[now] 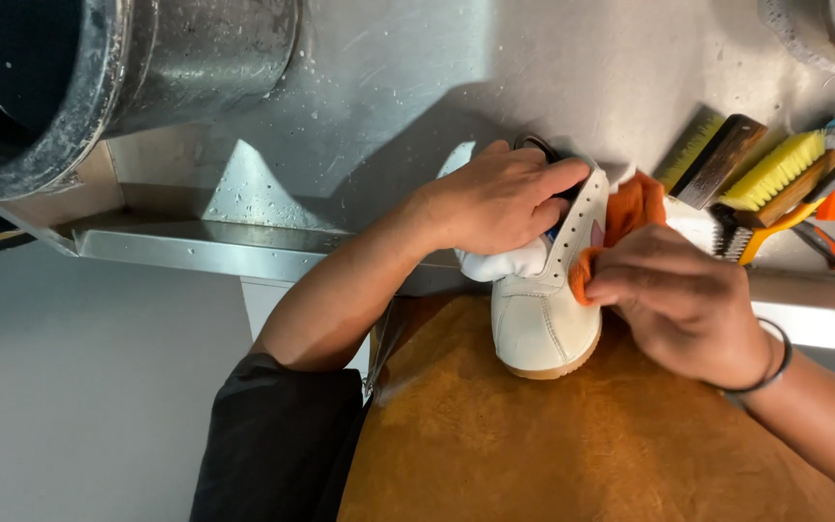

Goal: The person cleans a shoe using a cloth and various brushes at a stainless steel sink, wiping the exterior and interior surfaces.

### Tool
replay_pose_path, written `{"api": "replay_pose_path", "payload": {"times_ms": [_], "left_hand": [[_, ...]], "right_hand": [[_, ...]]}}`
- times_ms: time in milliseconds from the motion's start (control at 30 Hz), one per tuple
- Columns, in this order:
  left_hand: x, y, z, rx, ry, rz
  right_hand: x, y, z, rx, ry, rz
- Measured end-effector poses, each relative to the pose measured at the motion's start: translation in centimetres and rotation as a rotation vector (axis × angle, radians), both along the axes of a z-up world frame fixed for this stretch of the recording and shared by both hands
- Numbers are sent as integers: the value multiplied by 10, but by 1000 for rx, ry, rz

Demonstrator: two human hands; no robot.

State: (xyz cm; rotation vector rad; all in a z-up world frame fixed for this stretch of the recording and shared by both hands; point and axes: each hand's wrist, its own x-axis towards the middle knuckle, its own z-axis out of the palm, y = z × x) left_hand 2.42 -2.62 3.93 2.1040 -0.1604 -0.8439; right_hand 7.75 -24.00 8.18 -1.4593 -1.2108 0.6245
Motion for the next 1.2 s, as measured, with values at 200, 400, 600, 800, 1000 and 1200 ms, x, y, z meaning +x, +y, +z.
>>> {"api": "replay_pose_path", "payload": {"times_ms": [200,400,600,800,1000,1200], "left_hand": [[-4,-4,-4,20,-92,6],[-4,-9,-6,95,-178,15],[-3,-12,-10,154,-170,11],[-2,-10,-12,163,-163,3],[-5,-12,-17,168,-234,21],[-1,-14,-13,176,-157,-3]], "right_hand": [[-7,-9,-4,50,23,69],[-9,-6,6,70,119,130],[-10,-7,7,-18,186,79],[-5,-4,-2,-11,-30,-39],[-4,-4,-4,38,-64,10],[-5,-2,1,51,-4,94]]}}
